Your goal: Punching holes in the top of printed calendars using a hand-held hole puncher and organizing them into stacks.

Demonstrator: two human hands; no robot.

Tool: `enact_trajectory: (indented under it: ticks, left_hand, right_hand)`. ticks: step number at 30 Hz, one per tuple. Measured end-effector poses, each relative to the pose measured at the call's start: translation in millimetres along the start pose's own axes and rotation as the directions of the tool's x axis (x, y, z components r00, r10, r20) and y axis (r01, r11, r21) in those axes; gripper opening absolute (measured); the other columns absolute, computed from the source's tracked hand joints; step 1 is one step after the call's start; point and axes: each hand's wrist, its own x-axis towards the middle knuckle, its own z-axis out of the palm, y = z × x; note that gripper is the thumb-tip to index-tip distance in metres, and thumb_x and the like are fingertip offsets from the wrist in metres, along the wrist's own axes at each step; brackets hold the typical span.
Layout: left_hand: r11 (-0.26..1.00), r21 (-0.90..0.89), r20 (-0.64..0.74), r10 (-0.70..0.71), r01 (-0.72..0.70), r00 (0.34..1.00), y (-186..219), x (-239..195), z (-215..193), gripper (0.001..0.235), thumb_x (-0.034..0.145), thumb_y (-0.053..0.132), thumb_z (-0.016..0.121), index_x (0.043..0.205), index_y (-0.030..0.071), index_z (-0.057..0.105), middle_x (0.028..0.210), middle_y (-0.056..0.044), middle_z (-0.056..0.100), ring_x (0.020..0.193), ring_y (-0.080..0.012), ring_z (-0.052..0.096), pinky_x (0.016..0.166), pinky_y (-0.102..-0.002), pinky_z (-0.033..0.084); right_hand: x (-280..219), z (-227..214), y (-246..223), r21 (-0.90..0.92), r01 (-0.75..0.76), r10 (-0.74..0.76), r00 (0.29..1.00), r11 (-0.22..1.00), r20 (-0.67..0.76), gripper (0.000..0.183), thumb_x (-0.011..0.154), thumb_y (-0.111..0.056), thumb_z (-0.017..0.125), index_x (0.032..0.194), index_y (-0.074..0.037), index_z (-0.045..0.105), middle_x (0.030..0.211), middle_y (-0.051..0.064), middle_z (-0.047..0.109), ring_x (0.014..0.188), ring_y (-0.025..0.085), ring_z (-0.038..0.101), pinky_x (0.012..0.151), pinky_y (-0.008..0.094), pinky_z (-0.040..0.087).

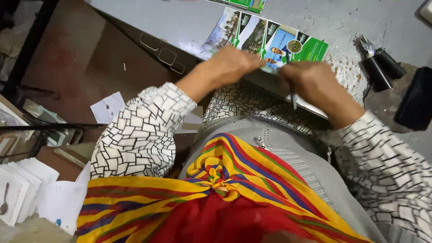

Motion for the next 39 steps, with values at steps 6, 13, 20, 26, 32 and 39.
enact_trajectory:
  ticks: [6,13,20,26,32,39]
  left_hand:
    - [0.984,0.121,-0.051,0.134,-0.127,0.990,-43.7,39.3,-6.9,0.063,0.059,-0.012,0.054,0.113,0.015,0.069,0.060,-0.012,0.063,0.053,-0.0367,0.058,0.044,-0.047,0.038]
    - [0.987,0.096,-0.028,0.134,-0.131,0.991,-60.2,50.1,-18.2,0.030,0.055,-0.008,0.050,0.072,0.016,0.049,0.054,-0.005,0.039,0.049,-0.0290,0.036,0.046,-0.043,0.020]
    - [0.984,0.103,-0.022,0.150,-0.147,0.988,-63.3,56.9,-35.5,0.023,0.065,-0.005,0.058,0.073,0.016,0.056,0.059,0.001,0.054,0.052,-0.0278,0.048,0.046,-0.042,0.030]
    - [0.990,0.130,-0.045,0.061,-0.055,0.997,-33.9,32.9,-15.9,0.024,0.081,0.008,0.052,0.100,0.020,0.062,0.074,-0.012,0.064,0.068,-0.0364,0.064,0.060,-0.048,0.047]
    - [0.956,0.263,-0.361,0.224,-0.131,0.905,-5.9,-8.2,61.9,0.028,0.094,0.011,0.045,0.116,0.014,0.061,0.103,-0.009,0.072,0.087,-0.0260,0.070,0.072,-0.037,0.056]
    - [0.908,0.417,-0.574,0.234,0.034,0.785,-9.0,-6.7,141.7,0.036,0.092,0.014,0.055,0.127,0.018,0.060,0.120,-0.008,0.066,0.100,-0.0298,0.065,0.077,-0.037,0.055]
  right_hand:
    - [31.9,-56.3,10.6,0.070,-0.026,0.016,0.991,0.997,0.133,0.007,0.093,-0.006,0.070,0.087,-0.010,0.070,0.061,0.002,0.061,0.053,0.016,0.056,0.054,0.033,0.043]
    - [37.0,-50.0,38.3,0.028,-0.027,0.023,0.992,0.999,0.128,0.008,0.099,-0.015,0.068,0.104,-0.010,0.073,0.063,0.008,0.062,0.051,0.025,0.050,0.054,0.038,0.037]
    - [48.6,-65.4,36.2,0.045,-0.101,0.092,0.983,0.994,0.161,0.006,0.095,-0.012,0.070,0.101,-0.011,0.071,0.062,0.007,0.059,0.055,0.023,0.049,0.058,0.038,0.038]
    - [25.3,-33.8,31.7,-0.056,-0.141,0.148,0.976,0.988,0.157,0.017,0.076,-0.021,0.066,0.092,-0.023,0.063,0.073,0.003,0.064,0.069,0.024,0.060,0.070,0.042,0.047]
    - [-13.8,17.8,-4.1,-0.065,0.027,-0.029,0.999,0.998,-0.024,0.009,0.092,-0.027,0.060,0.090,-0.019,0.057,0.067,0.002,0.058,0.067,0.023,0.064,0.061,0.035,0.054]
    - [-40.6,79.1,0.2,-0.261,-0.006,-0.040,0.985,0.965,-0.170,0.019,0.098,-0.030,0.044,0.098,-0.017,0.058,0.075,0.001,0.051,0.069,0.022,0.060,0.054,0.032,0.051]
